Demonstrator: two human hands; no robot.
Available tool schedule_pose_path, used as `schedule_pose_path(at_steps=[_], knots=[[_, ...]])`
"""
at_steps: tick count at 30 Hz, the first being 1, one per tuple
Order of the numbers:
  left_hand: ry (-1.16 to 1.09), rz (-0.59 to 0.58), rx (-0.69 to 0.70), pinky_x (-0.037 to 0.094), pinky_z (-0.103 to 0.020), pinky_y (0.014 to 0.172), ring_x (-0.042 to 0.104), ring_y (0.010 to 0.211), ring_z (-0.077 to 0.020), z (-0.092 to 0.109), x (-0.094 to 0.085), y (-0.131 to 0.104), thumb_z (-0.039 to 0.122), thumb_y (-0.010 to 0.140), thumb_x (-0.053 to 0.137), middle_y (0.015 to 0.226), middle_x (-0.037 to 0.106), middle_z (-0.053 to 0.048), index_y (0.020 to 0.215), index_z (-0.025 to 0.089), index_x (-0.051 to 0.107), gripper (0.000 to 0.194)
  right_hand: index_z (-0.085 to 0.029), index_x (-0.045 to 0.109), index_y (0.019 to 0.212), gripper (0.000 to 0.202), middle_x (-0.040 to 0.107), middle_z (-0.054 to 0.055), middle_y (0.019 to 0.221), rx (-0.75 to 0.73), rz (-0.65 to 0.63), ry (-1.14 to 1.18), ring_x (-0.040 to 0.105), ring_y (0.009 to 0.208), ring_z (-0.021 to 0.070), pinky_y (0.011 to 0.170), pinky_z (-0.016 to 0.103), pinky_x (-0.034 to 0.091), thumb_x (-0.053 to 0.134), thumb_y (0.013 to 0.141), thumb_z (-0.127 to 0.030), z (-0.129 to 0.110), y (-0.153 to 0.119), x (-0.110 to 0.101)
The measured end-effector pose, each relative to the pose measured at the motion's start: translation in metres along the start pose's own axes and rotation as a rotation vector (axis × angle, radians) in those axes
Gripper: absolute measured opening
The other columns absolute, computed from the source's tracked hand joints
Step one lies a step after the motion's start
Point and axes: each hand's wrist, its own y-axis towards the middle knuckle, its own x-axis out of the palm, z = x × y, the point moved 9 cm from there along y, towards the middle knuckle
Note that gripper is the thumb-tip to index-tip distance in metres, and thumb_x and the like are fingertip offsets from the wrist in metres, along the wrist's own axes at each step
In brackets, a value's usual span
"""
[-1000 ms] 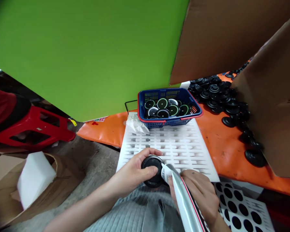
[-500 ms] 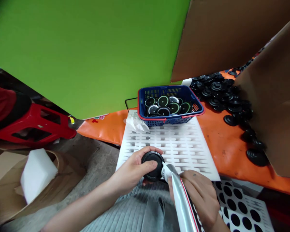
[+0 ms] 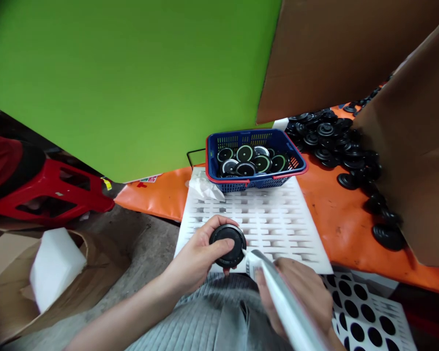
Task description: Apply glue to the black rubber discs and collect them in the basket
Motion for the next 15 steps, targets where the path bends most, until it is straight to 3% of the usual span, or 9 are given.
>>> schedule_pose_path(at_steps=[3, 6, 8, 10, 12, 15], knots=[[-0.073, 0.009, 0.048, 0.049, -0.021, 0.051, 0.061, 0.062, -0.0118, 0.006, -0.005, 0.0, 0.023, 0.082, 0.062, 0.082, 0.062, 0.0, 0.106, 0.019, 0.05, 0.028, -0.023, 0.064, 0.077, 0.008, 0.056, -0.003, 0.057, 0.32, 0.035, 0.181, 0.053, 0.044, 0.0132, 0.032, 0.022, 0.042, 0.068, 0.083, -0.022, 0.047, 0.009, -0.01], [-0.102, 0.001, 0.051, 0.052, -0.024, 0.057, 0.061, 0.067, -0.0126, 0.007, -0.012, -0.001, 0.026, 0.085, 0.062, 0.083, 0.063, -0.001, 0.109, 0.017, 0.051, 0.028, -0.02, 0.053, 0.071, 0.033, 0.047, -0.005, 0.055, 0.672, -0.049, 0.462, 0.034, 0.035, 0.0061, 0.027, 0.017, 0.034, 0.052, 0.094, -0.043, 0.098, 0.02, -0.004], [-0.107, 0.008, 0.051, 0.052, -0.024, 0.058, 0.06, 0.07, -0.0133, 0.007, -0.019, -0.001, 0.029, 0.086, 0.063, 0.086, 0.064, -0.003, 0.111, 0.016, 0.053, 0.029, -0.019, 0.048, 0.067, 0.041, 0.043, -0.007, 0.058, 0.977, -0.124, 0.712, 0.023, 0.036, 0.0008, 0.027, 0.011, 0.03, 0.06, 0.088, -0.053, 0.129, 0.019, 0.008], [-0.115, 0.027, 0.071, 0.053, -0.025, 0.058, 0.061, 0.072, -0.0147, 0.01, -0.03, -0.003, 0.033, 0.087, 0.063, 0.09, 0.064, -0.005, 0.111, 0.015, 0.055, 0.031, -0.018, 0.047, 0.066, 0.047, 0.041, -0.008, 0.06, 1.158, -0.168, 0.847, 0.022, 0.038, -0.0022, 0.029, 0.005, 0.029, 0.074, 0.075, -0.054, 0.147, 0.02, 0.017], [-0.123, 0.07, 0.11, 0.053, -0.026, 0.059, 0.063, 0.073, -0.0159, 0.016, -0.046, -0.005, 0.034, 0.088, 0.064, 0.093, 0.065, -0.006, 0.111, 0.014, 0.057, 0.031, -0.016, 0.051, 0.07, 0.045, 0.043, -0.007, 0.062, 1.235, -0.203, 0.865, 0.028, 0.04, -0.0027, 0.032, 0.003, 0.031, 0.081, 0.069, -0.049, 0.156, 0.023, 0.023], [-0.153, 0.164, 0.177, 0.053, -0.024, 0.06, 0.064, 0.072, -0.0153, 0.026, -0.072, -0.012, 0.031, 0.086, 0.067, 0.093, 0.067, -0.007, 0.11, 0.014, 0.06, 0.03, -0.015, 0.055, 0.074, 0.035, 0.049, -0.003, 0.065, 1.33, -0.26, 0.875, 0.038, 0.043, -0.001, 0.036, 0.005, 0.037, 0.082, 0.073, -0.039, 0.154, 0.02, 0.037]])
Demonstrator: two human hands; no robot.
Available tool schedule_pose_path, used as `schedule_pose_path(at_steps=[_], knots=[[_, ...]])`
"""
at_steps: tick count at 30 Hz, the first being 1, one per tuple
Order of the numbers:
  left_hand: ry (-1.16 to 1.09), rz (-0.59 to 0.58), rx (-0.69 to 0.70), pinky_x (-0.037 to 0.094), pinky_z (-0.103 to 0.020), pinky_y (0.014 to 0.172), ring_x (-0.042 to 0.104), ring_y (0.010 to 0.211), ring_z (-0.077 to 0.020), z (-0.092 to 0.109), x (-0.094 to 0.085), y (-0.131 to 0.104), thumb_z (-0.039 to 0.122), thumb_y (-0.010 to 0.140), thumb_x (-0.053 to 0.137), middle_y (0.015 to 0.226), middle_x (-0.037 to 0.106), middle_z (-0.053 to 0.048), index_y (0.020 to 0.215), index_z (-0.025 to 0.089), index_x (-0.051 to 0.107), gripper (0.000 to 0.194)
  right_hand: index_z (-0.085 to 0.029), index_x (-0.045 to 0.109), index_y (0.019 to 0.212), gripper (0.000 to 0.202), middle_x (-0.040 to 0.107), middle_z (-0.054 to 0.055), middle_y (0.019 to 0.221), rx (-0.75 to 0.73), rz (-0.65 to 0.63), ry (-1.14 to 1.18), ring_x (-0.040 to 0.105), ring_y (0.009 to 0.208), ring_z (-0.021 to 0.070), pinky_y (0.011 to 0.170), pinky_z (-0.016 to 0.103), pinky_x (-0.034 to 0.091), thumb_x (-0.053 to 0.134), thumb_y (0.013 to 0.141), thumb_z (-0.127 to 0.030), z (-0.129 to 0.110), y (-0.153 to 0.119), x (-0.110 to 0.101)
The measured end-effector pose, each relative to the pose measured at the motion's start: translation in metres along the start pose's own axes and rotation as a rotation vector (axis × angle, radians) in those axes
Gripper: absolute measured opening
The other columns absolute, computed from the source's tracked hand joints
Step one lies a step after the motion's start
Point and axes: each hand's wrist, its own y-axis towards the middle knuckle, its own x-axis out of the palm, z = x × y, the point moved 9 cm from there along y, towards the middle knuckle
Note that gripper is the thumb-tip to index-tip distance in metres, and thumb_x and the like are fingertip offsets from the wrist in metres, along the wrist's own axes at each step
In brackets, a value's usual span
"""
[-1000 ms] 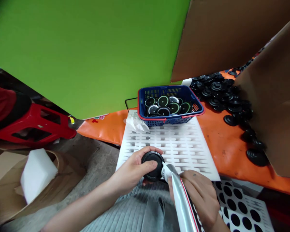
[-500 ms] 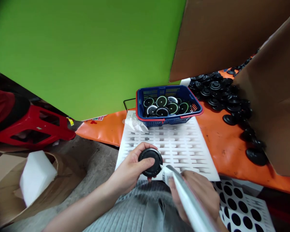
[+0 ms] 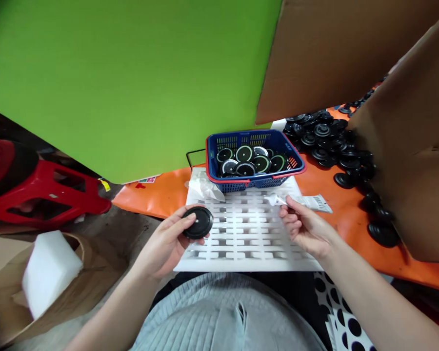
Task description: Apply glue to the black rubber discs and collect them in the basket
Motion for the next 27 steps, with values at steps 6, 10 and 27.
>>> schedule_pose_path(at_steps=[6, 10, 27], knots=[[-0.04, 0.144, 0.056, 0.053, -0.023, 0.059, 0.065, 0.071, -0.0152, 0.012, -0.035, -0.005, 0.025, 0.087, 0.065, 0.093, 0.069, -0.008, 0.109, 0.011, 0.062, 0.026, -0.018, 0.06, 0.077, 0.045, 0.053, -0.002, 0.06, 0.107, 0.0, -0.308, 0.038, 0.036, 0.0032, 0.03, 0.015, 0.026, 0.059, 0.085, -0.062, 0.042, -0.024, 0.045], [-0.076, 0.105, 0.032, 0.056, -0.026, 0.061, 0.067, 0.073, -0.017, 0.003, -0.034, -0.004, 0.026, 0.09, 0.062, 0.095, 0.071, -0.011, 0.112, 0.01, 0.063, 0.027, -0.021, 0.066, 0.088, 0.022, 0.064, 0.002, 0.078, -0.406, -0.085, -1.205, 0.061, 0.064, 0.013, 0.054, 0.023, 0.045, 0.055, 0.094, -0.038, 0.045, -0.032, 0.111], [-0.217, -0.06, -0.13, 0.057, -0.03, 0.064, 0.067, 0.075, -0.0193, -0.023, 0.002, -0.008, 0.041, 0.098, 0.046, 0.098, 0.071, -0.014, 0.111, 0.008, 0.066, 0.041, -0.016, 0.066, 0.113, 0.04, 0.067, 0.01, 0.114, -1.532, 0.045, -1.364, 0.066, 0.103, 0.0178, 0.093, 0.03, 0.053, 0.068, 0.078, 0.004, 0.008, -0.123, 0.157]])
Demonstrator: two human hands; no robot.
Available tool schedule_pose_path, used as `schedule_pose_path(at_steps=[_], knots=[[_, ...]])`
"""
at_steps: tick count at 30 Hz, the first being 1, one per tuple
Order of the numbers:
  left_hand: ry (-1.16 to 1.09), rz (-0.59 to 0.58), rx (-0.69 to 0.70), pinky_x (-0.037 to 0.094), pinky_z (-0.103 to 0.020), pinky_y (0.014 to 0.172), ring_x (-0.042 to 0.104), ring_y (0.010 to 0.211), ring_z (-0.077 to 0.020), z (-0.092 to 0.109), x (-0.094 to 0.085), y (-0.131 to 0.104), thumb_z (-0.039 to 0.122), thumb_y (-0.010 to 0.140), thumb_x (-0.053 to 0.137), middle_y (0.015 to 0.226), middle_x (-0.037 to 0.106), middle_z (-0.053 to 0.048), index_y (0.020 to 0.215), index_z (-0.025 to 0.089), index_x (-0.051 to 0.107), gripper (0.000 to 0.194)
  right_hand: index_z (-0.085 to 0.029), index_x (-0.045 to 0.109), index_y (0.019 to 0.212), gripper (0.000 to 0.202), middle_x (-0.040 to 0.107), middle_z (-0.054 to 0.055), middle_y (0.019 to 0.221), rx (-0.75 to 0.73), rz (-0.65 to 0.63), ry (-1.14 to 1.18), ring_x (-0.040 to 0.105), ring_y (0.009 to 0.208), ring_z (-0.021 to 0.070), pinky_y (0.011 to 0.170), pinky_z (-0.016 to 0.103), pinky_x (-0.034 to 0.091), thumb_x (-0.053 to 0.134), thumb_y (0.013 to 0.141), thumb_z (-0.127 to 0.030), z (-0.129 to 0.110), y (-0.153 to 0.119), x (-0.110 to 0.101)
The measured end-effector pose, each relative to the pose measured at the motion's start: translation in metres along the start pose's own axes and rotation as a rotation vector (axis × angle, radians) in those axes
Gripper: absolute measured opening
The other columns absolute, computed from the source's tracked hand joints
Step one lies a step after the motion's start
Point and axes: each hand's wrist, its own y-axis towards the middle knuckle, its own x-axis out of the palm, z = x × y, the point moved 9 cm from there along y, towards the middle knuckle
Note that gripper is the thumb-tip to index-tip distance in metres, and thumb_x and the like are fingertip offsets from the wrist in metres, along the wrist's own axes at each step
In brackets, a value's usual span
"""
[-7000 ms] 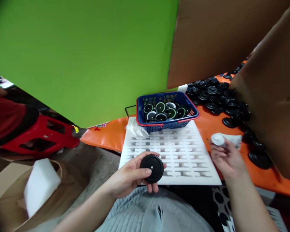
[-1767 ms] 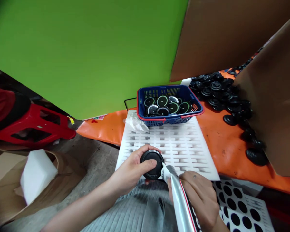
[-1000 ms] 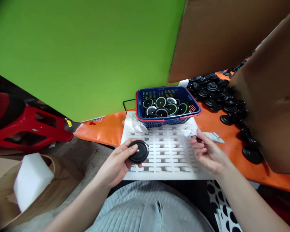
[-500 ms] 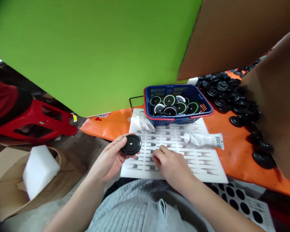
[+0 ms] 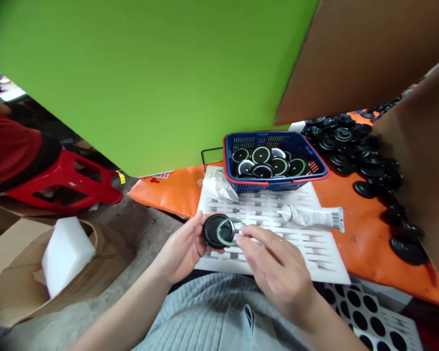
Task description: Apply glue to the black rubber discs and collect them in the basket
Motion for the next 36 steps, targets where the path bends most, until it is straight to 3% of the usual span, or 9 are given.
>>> schedule_pose_path(at_steps=[4, 7, 10, 13, 17, 20, 25, 32, 36], knots=[[0.031, -0.111, -0.013, 0.058, -0.032, 0.07, 0.065, 0.084, -0.019, -0.009, 0.02, 0.002, 0.023, 0.089, 0.058, 0.104, 0.069, -0.01, 0.115, 0.012, 0.067, 0.029, -0.012, 0.065, 0.119, 0.049, 0.064, 0.014, 0.122, -0.086, -0.066, 0.026, 0.061, 0.115, 0.0222, 0.096, 0.034, 0.053, 0.068, 0.075, 0.008, -0.009, -0.009, 0.011], [0.054, -0.124, -0.011, 0.058, -0.029, 0.072, 0.065, 0.083, -0.0166, -0.008, 0.025, 0.002, 0.011, 0.082, 0.061, 0.102, 0.069, -0.009, 0.114, 0.013, 0.067, 0.033, -0.018, 0.066, 0.121, 0.048, 0.065, 0.011, 0.12, -0.007, -0.051, 0.109, 0.061, 0.114, 0.0227, 0.097, 0.038, 0.053, 0.069, 0.077, 0.003, 0.001, -0.008, 0.007], [0.082, -0.178, -0.024, 0.057, -0.031, 0.076, 0.066, 0.087, -0.0176, -0.009, 0.031, 0.001, 0.01, 0.083, 0.062, 0.11, 0.069, -0.01, 0.122, 0.014, 0.064, 0.039, -0.023, 0.065, 0.122, 0.038, 0.065, 0.008, 0.118, 0.325, -0.061, 0.275, 0.062, 0.108, 0.0194, 0.092, 0.034, 0.054, 0.065, 0.087, -0.011, 0.032, -0.007, 0.008], [0.129, -0.257, -0.029, 0.055, -0.032, 0.084, 0.066, 0.097, -0.0188, -0.014, 0.037, 0.0, 0.018, 0.088, 0.064, 0.118, 0.067, -0.009, 0.131, 0.02, 0.059, 0.043, -0.024, 0.069, 0.111, 0.021, 0.066, 0.005, 0.105, 0.736, -0.171, 0.551, 0.065, 0.089, 0.0146, 0.074, 0.026, 0.056, 0.059, 0.093, -0.029, 0.058, -0.02, 0.03], [0.283, -0.304, 0.048, 0.053, -0.03, 0.085, 0.068, 0.094, -0.0189, -0.017, 0.043, 0.002, 0.032, 0.095, 0.057, 0.105, 0.072, -0.01, 0.121, 0.016, 0.066, 0.032, -0.019, 0.069, 0.093, 0.024, 0.062, 0.001, 0.083, 0.985, -0.186, 0.764, 0.056, 0.066, 0.0102, 0.061, 0.023, 0.051, 0.062, 0.09, -0.042, 0.066, -0.033, 0.046], [0.388, -0.252, 0.099, 0.053, -0.03, 0.077, 0.069, 0.081, -0.0192, -0.012, 0.041, 0.006, 0.037, 0.095, 0.056, 0.091, 0.073, -0.01, 0.108, 0.012, 0.07, 0.031, -0.018, 0.065, 0.084, 0.028, 0.057, -0.001, 0.075, 1.015, -0.212, 0.771, 0.052, 0.065, 0.01, 0.06, 0.023, 0.047, 0.062, 0.089, -0.045, 0.071, -0.034, 0.048], [0.544, -0.294, 0.012, 0.053, -0.03, 0.074, 0.067, 0.079, -0.0197, -0.011, 0.048, 0.008, 0.041, 0.091, 0.061, 0.086, 0.07, -0.008, 0.102, 0.013, 0.072, 0.032, -0.017, 0.065, 0.087, 0.033, 0.057, -0.001, 0.075, 1.006, -0.495, 0.922, 0.05, 0.062, 0.0096, 0.055, 0.022, 0.045, 0.059, 0.089, -0.049, 0.07, -0.031, 0.064], [0.529, -0.257, 0.094, 0.054, -0.033, 0.076, 0.066, 0.078, -0.0182, -0.016, 0.052, 0.003, 0.036, 0.087, 0.067, 0.104, 0.067, -0.009, 0.146, 0.025, 0.042, 0.065, -0.018, 0.067, 0.08, 0.034, 0.061, 0.001, 0.071, 0.919, -0.304, 0.834, 0.056, 0.057, 0.0112, 0.05, 0.023, 0.047, 0.056, 0.091, -0.047, 0.068, -0.011, 0.047], [0.54, -0.268, 0.194, 0.053, -0.034, 0.079, 0.064, 0.089, -0.0207, 0.004, 0.059, 0.005, 0.038, 0.088, 0.067, 0.12, 0.06, -0.012, 0.155, 0.031, 0.024, 0.08, -0.019, 0.069, 0.077, 0.033, 0.063, 0.001, 0.065, 0.768, -0.234, 0.632, 0.057, 0.055, 0.0129, 0.048, 0.024, 0.048, 0.055, 0.091, -0.046, 0.081, 0.03, 0.02]])
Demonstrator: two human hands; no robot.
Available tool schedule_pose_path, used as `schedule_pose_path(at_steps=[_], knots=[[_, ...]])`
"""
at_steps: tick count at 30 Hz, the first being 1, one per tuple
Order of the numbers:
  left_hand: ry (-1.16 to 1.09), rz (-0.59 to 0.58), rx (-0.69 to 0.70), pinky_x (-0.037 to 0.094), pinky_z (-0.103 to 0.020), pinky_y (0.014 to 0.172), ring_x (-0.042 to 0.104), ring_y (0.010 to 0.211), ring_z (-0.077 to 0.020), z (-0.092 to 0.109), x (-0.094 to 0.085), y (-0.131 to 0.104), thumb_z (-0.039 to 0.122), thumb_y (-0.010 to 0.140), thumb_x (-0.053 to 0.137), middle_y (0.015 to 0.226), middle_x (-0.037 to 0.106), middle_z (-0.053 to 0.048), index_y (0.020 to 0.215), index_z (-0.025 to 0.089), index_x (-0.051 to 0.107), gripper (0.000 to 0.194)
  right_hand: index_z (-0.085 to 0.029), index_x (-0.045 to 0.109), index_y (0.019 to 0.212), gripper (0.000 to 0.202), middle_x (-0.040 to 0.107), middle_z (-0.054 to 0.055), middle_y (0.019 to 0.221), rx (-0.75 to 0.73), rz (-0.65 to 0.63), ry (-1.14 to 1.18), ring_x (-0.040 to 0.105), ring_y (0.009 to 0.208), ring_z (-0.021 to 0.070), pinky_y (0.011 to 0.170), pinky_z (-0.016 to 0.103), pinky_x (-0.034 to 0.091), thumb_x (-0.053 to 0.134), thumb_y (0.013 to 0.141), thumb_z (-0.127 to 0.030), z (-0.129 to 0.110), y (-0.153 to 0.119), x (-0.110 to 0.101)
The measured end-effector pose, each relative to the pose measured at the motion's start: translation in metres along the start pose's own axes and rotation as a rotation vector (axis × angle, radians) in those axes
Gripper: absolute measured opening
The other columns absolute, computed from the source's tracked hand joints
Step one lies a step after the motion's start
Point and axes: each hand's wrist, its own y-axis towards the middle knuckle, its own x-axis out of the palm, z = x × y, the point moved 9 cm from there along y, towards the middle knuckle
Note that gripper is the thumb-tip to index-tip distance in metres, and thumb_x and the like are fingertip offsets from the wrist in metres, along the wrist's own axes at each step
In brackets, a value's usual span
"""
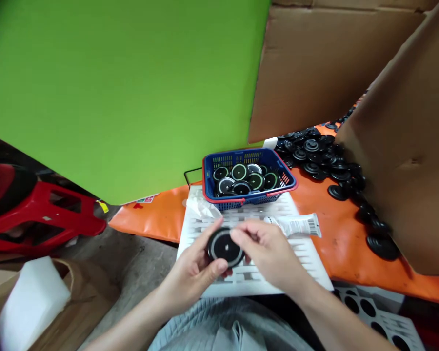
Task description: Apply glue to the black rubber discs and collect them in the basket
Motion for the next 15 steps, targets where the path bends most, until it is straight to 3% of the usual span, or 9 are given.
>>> schedule_pose_path(at_steps=[3, 4, 5, 7, 10, 12, 15], knots=[[-0.015, 0.015, 0.157, 0.053, -0.035, 0.081, 0.061, 0.099, -0.0227, 0.026, -0.007, 0.009, 0.045, 0.082, 0.072, 0.133, 0.051, -0.016, 0.157, 0.033, 0.009, 0.099, -0.018, 0.07, 0.095, 0.025, 0.067, 0.001, 0.074, -0.09, 0.248, -0.14, 0.058, 0.064, 0.0125, 0.059, 0.025, 0.049, 0.058, 0.091, -0.04, -0.018, 0.054, -0.038], [-0.01, 0.031, 0.184, 0.052, -0.034, 0.08, 0.061, 0.099, -0.0226, 0.03, -0.009, 0.012, 0.047, 0.081, 0.072, 0.135, 0.049, -0.017, 0.157, 0.033, 0.009, 0.1, -0.017, 0.069, 0.106, 0.029, 0.069, 0.002, 0.078, -0.175, 0.351, -0.297, 0.06, 0.065, 0.0126, 0.061, 0.026, 0.05, 0.057, 0.091, -0.038, -0.029, 0.073, -0.047], [-0.003, 0.047, 0.193, 0.052, -0.034, 0.079, 0.061, 0.097, -0.022, 0.032, -0.011, 0.014, 0.049, 0.082, 0.071, 0.135, 0.048, -0.017, 0.157, 0.033, 0.01, 0.098, -0.015, 0.069, 0.106, 0.029, 0.071, 0.002, 0.079, -0.193, 0.342, -0.351, 0.062, 0.066, 0.0132, 0.065, 0.028, 0.051, 0.06, 0.089, -0.035, -0.031, 0.094, -0.046], [0.007, 0.056, 0.162, 0.052, -0.034, 0.077, 0.062, 0.092, -0.0208, 0.027, -0.012, 0.015, 0.049, 0.084, 0.068, 0.133, 0.051, -0.018, 0.156, 0.031, 0.015, 0.092, -0.013, 0.073, 0.09, 0.022, 0.071, 0.001, 0.072, -0.217, 0.29, -0.428, 0.063, 0.065, 0.0134, 0.068, 0.028, 0.051, 0.071, 0.079, -0.033, -0.03, 0.126, -0.04], [0.017, 0.077, 0.103, 0.052, -0.034, 0.073, 0.064, 0.084, -0.0193, 0.016, -0.02, 0.009, 0.047, 0.087, 0.065, 0.124, 0.058, -0.017, 0.153, 0.025, 0.026, 0.079, -0.016, 0.075, 0.084, 0.02, 0.073, -0.002, 0.076, -0.247, 0.242, -0.473, 0.067, 0.074, 0.0133, 0.076, 0.027, 0.05, 0.072, 0.078, -0.035, -0.022, 0.136, -0.047], [0.033, 0.15, 0.081, 0.051, -0.033, 0.072, 0.064, 0.08, -0.0182, 0.013, -0.035, 0.003, 0.044, 0.089, 0.063, 0.118, 0.063, -0.016, 0.148, 0.021, 0.037, 0.068, -0.017, 0.074, 0.098, 0.028, 0.075, 0.0, 0.093, -0.245, 0.326, -0.492, 0.068, 0.086, 0.014, 0.082, 0.027, 0.05, 0.061, 0.087, -0.039, -0.009, 0.123, -0.082], [0.042, 0.291, 0.047, 0.048, -0.03, 0.07, 0.062, 0.076, -0.0161, 0.012, -0.062, -0.006, 0.041, 0.091, 0.061, 0.108, 0.069, -0.013, 0.136, 0.018, 0.051, 0.052, -0.01, 0.069, 0.112, 0.044, 0.074, 0.011, 0.099, -0.101, 0.596, -0.547, 0.068, 0.085, 0.0163, 0.078, 0.031, 0.05, 0.047, 0.094, -0.043, 0.036, 0.1, -0.172]])
